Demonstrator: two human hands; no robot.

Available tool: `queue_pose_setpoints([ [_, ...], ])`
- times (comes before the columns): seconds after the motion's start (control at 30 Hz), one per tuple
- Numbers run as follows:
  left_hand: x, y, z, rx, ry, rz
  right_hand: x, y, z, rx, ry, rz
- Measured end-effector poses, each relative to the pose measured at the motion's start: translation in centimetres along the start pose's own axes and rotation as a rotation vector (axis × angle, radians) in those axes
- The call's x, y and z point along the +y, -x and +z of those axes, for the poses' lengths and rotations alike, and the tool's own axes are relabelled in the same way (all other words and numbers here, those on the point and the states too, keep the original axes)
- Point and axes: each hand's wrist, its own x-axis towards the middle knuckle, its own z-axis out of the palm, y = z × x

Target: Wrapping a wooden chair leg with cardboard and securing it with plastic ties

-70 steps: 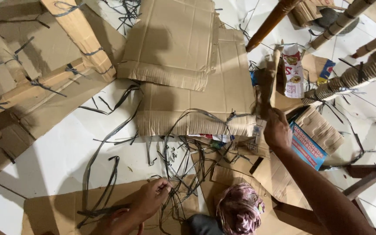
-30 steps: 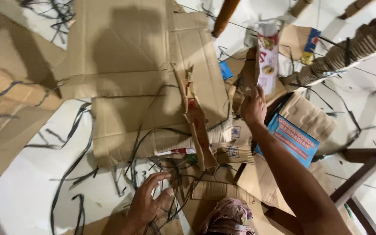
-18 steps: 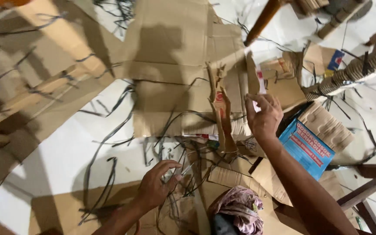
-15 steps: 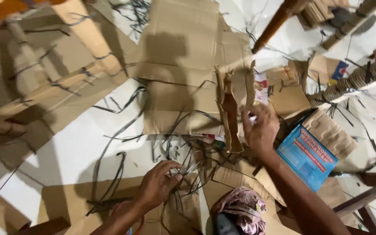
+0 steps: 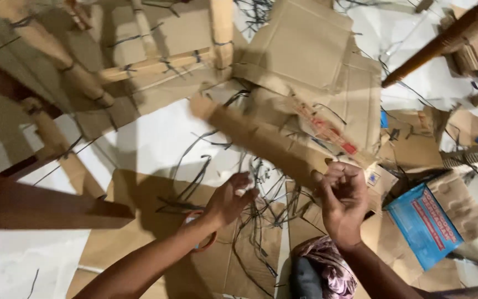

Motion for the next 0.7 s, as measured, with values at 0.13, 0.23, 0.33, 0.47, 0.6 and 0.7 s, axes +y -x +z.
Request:
queue_pose_setpoints([
  [0.13, 1.6, 0.8, -2.7, 0.161, 0.187, 0.0, -1.7, 1.2, 3.9, -0.081, -0.291, 0.28],
  [0.23, 2.3, 2.5, -4.5, 0.255, 0.515, 0.103, 2.5, 2.7, 3.9, -0.247, -0.226, 0.6],
  [0.33, 1.2, 4.7, -4.9, 0.514, 0.772, 0.308, 3.6, 4.9, 4.9, -0.299, -0.188, 0.869],
  [0.47, -2.4, 7.7, -5.6, 0.538, 0.762, 0.245, 6.2, 5.7, 6.3, -0.768, 0.398, 0.728],
  [0.6, -8.9, 7.5, -6.3, 0.351, 0.774, 0.24, 1.9, 5.2, 12.3, -0.953, 0.54, 0.336],
  [0.7, -10.7, 10.9, -7.2, 0.382, 0.723, 0.242, -0.6, 4.5, 16.1, -1.083, 0.477, 0.189],
])
